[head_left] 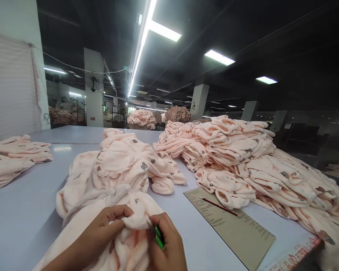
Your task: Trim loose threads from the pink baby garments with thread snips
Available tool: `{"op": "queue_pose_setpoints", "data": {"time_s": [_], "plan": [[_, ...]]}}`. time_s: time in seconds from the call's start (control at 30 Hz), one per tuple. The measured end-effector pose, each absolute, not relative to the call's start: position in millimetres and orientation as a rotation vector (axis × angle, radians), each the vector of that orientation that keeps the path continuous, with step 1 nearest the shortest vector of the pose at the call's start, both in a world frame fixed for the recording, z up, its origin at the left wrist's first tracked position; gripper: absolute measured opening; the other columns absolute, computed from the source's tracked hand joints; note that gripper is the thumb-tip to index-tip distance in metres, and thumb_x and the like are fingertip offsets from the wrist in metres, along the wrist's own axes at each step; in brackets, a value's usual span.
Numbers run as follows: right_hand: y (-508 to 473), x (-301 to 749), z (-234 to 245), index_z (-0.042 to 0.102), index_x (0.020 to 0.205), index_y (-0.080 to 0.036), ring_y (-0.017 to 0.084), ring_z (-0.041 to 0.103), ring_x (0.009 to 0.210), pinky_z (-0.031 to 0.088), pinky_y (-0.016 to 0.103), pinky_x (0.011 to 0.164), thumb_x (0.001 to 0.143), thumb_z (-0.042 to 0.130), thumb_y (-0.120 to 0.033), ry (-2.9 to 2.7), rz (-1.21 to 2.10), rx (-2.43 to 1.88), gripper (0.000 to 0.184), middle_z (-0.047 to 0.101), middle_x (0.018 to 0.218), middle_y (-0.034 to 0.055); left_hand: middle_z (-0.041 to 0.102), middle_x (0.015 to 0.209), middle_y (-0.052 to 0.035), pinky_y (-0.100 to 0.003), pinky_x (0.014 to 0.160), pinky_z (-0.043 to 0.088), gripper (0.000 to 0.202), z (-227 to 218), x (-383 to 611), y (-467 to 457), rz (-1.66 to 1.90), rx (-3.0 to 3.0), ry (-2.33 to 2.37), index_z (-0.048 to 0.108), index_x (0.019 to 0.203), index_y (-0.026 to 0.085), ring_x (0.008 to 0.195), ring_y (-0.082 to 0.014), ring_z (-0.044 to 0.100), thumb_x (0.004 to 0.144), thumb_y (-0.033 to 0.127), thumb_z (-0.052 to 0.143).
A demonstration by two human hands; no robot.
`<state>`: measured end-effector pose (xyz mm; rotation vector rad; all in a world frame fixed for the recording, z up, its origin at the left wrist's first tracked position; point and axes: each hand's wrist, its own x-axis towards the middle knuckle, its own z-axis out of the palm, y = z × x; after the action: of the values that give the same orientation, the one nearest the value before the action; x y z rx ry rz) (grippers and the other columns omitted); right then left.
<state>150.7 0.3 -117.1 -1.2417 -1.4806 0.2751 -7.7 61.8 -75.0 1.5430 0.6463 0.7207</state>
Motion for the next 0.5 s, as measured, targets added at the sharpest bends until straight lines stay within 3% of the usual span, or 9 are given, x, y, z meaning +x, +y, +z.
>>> {"op": "queue_pose_setpoints", "data": {"time_s": [0.1,0.27,0.4,0.5], "plan": [[12.0,157.7,-115.5,0.055,0.076,-0.019,0.016,0.057,0.075,0.043,0.023,0.067,0.082,0.046,-0.034,-1.354,0.543,-1.271,0.019,0.059,0.077,0.0012,0.046,0.06,0.0025,-0.02,0.052,0.024,0.028,-75.6,-6.7,70.9,0.646,1.521,0.568,0.056,0.066,0.01,0.056,-0.0088,0.032,0.076,0.036,0.061],[15.6,155.2,-118.4,0.056,0.072,-0.018,0.016,0.05,0.067,0.037,0.022,0.06,0.076,0.058,-0.035,-1.369,0.544,-1.407,0.018,0.055,0.07,-0.0006,0.043,0.055,0.0031,-0.02,0.049,0.023,0.039,-72.6,-5.1,74.6,0.557,1.407,0.513,0.055,0.065,0.011,0.05,-0.0071,0.03,0.074,0.047,0.064],[-0.1,155.0,-116.8,0.059,0.086,-0.017,0.016,0.055,0.075,0.038,0.023,0.068,0.084,0.049,-0.048,-1.39,0.448,-1.328,0.032,0.054,0.079,0.0015,0.042,0.047,0.0041,-0.02,0.04,0.022,0.036,-72.6,-5.8,73.5,0.562,1.327,0.529,0.056,0.064,0.011,0.038,-0.0051,0.03,0.079,0.044,0.059],[-12.0,157.4,-117.6,0.059,0.08,-0.018,0.014,0.052,0.065,0.037,0.02,0.06,0.086,0.04,-0.052,-1.462,0.429,-1.29,0.04,0.052,0.07,-0.0002,0.044,0.044,0.0031,-0.02,0.034,0.013,0.038,-75.6,-6.8,75.2,0.571,1.307,0.535,0.057,0.062,0.01,0.032,-0.0033,0.026,0.077,0.044,0.061]]}}
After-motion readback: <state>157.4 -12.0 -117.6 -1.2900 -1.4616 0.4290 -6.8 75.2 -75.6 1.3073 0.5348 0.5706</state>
